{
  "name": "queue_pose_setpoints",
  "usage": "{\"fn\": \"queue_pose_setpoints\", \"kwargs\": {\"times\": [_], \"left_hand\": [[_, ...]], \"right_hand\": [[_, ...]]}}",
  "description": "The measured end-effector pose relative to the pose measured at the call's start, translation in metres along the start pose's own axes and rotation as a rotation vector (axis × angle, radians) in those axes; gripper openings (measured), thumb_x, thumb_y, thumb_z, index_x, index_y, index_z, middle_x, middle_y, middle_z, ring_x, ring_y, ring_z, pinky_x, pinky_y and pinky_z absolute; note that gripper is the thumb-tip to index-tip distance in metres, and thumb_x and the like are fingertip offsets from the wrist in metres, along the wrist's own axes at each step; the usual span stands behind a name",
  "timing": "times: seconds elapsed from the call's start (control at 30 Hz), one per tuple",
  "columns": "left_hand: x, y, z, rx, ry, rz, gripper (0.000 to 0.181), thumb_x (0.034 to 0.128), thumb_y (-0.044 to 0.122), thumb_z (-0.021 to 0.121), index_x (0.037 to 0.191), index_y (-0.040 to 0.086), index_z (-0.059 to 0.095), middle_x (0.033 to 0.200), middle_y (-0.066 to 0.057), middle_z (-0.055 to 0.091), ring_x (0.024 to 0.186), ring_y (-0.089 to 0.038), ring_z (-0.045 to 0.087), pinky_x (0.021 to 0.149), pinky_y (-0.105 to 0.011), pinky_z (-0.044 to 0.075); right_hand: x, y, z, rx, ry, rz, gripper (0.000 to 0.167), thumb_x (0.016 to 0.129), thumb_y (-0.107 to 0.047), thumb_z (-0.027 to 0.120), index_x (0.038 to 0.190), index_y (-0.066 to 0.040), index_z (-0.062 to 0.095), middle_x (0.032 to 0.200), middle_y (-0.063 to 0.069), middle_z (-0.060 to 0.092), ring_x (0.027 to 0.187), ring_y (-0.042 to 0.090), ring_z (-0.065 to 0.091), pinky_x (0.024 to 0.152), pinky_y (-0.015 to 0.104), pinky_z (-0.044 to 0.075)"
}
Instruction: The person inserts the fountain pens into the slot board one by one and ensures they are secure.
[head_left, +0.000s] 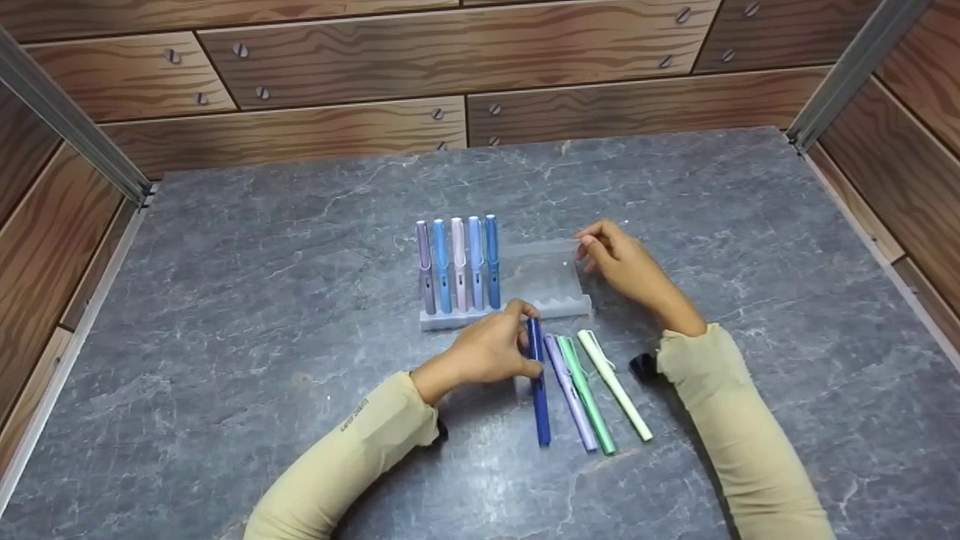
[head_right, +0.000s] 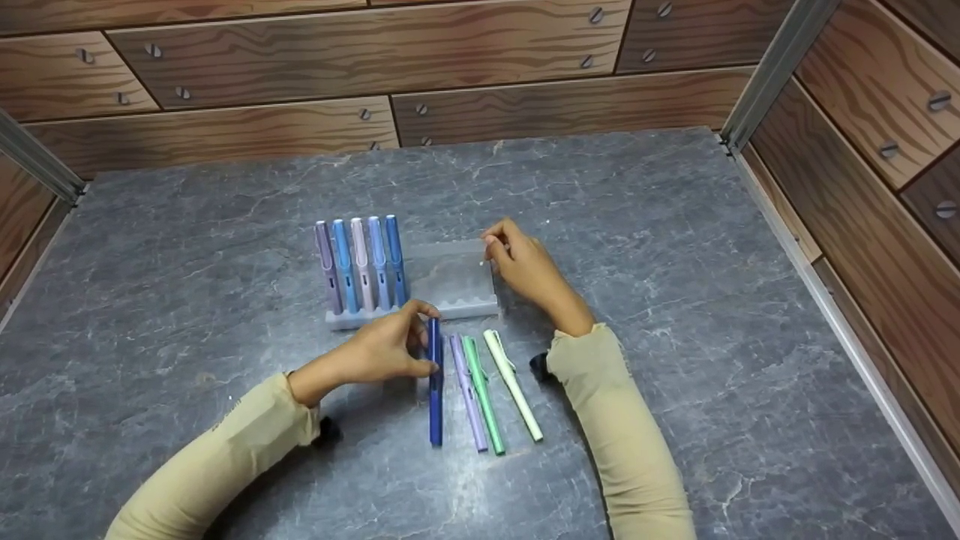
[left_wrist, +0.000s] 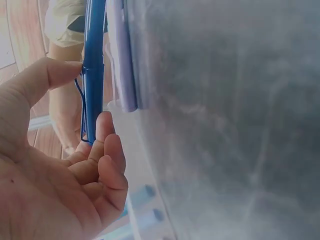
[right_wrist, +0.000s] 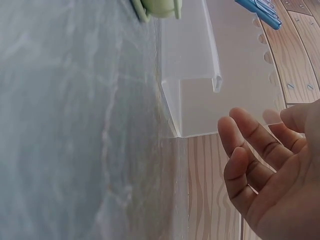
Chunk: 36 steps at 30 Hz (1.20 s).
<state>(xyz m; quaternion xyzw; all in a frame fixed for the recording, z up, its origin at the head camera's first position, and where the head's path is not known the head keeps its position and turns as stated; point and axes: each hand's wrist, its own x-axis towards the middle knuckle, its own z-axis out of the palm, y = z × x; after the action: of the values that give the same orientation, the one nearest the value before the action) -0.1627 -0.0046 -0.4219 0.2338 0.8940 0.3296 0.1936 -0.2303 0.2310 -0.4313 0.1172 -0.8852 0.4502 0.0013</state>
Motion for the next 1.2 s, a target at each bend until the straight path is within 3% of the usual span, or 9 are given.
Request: {"fn": "queue_pose_setpoints", "kwargs": {"times": [0.4, 0.73, 1.0, 1.2], "left_hand": [[-0.002, 0.005, -0.02, 0.001, 0.084, -0.024, 0.071, 0.0713, 0.023, 0.081, 0.133, 0.018, 0.045, 0.102, -0.002, 0.063, 0.088, -0.017, 0.056, 0.072, -0.031, 0.045], [-0.002, 0.001, -0.033, 0.055, 0.284, 0.061, 0.07, 0.0729, 0.023, 0.079, 0.133, 0.015, 0.045, 0.105, -0.005, 0.061, 0.088, -0.019, 0.054, 0.073, -0.034, 0.045], [-0.001, 0.001, -0.042, 0.101, 0.391, 0.088, 0.067, 0.0737, 0.021, 0.077, 0.133, 0.014, 0.046, 0.103, -0.003, 0.061, 0.092, -0.02, 0.054, 0.075, -0.035, 0.046], [0.001, 0.003, -0.046, 0.137, 0.483, 0.141, 0.066, 0.0735, 0.018, 0.076, 0.132, 0.013, 0.047, 0.102, -0.004, 0.062, 0.091, -0.02, 0.055, 0.075, -0.034, 0.047]], "right_hand": [[0.0, 0.0, 0.001, 0.013, 0.011, -0.016, 0.028, 0.103, -0.018, 0.042, 0.117, 0.003, 0.054, 0.096, 0.02, 0.066, 0.076, 0.026, 0.062, 0.068, 0.023, 0.049], [0.001, 0.0, 0.0, 0.019, 0.007, -0.006, 0.027, 0.103, -0.019, 0.042, 0.116, 0.002, 0.054, 0.097, 0.021, 0.066, 0.075, 0.021, 0.063, 0.069, 0.024, 0.05], [0.0, -0.003, 0.002, 0.019, 0.012, -0.019, 0.029, 0.103, -0.019, 0.042, 0.117, 0.004, 0.053, 0.098, 0.024, 0.066, 0.078, 0.026, 0.065, 0.069, 0.022, 0.049], [0.0, 0.0, 0.002, 0.018, 0.013, -0.004, 0.028, 0.103, -0.019, 0.042, 0.116, 0.003, 0.054, 0.097, 0.022, 0.066, 0.076, 0.02, 0.063, 0.07, 0.023, 0.05]]}}
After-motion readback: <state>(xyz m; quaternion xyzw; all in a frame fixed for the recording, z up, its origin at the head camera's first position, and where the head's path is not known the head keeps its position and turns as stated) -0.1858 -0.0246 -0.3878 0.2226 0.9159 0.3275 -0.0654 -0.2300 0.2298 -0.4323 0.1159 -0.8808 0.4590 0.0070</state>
